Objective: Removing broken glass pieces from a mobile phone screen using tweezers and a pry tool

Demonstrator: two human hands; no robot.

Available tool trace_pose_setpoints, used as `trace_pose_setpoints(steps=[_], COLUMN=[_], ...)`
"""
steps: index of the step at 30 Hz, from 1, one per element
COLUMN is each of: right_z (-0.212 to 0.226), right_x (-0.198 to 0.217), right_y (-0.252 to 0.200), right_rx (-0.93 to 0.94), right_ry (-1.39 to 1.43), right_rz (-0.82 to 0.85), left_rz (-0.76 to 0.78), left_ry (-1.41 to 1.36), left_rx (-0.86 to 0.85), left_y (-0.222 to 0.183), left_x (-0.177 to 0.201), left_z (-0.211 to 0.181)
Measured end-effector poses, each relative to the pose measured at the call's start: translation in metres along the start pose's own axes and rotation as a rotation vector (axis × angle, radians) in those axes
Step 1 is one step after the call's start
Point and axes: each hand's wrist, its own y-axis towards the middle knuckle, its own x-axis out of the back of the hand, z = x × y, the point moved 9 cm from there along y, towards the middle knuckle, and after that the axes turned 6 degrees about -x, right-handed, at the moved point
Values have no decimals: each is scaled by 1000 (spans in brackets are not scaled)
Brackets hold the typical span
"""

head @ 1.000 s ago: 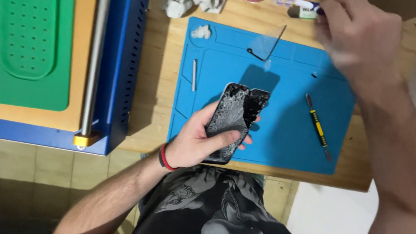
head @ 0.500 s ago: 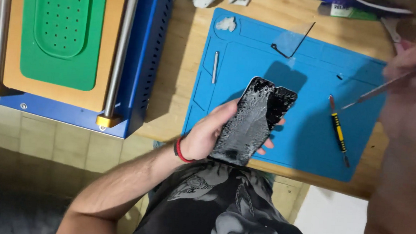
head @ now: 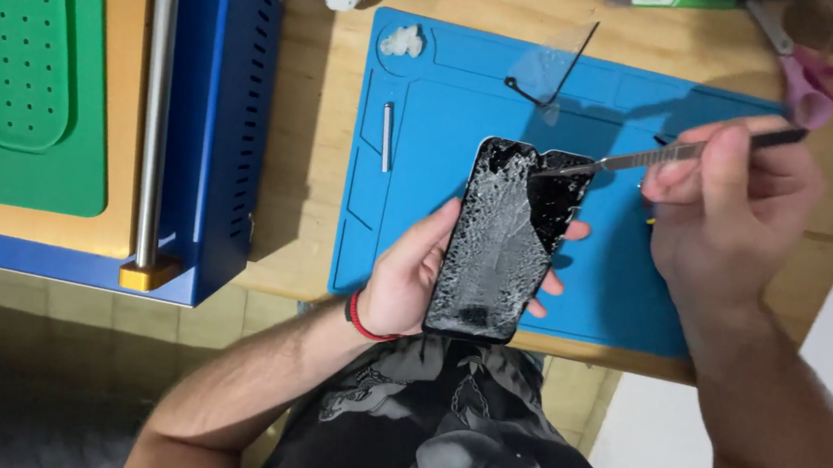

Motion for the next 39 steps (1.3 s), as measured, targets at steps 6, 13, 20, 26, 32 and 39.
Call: trace_pose_setpoints(steps=[6, 13, 20, 26, 32, 39], right_z=[-15, -25, -31, -31, -32, -30], right_x=[0, -13, -18, -20, -17, -16], right_y=[-13, -13, -9, -7, -7, -7], right_rx=[-74, -155, -250, -257, -242, -242], right_ry=[57, 109, 179, 180, 146, 139], right_rz=[-132, -46, 5, 53, 66, 73], left_rz=[-63, -89, -96, -101, -106, -103], left_ry=[-45, -3, 4, 38, 41, 73], left_rx=[-21, -22, -24, -27, -26, -16], left_y=[6, 6, 8, 9, 9, 9], left_x=[6, 9, 13, 13, 13, 11], left_z=[5, 2, 0, -3, -3, -3])
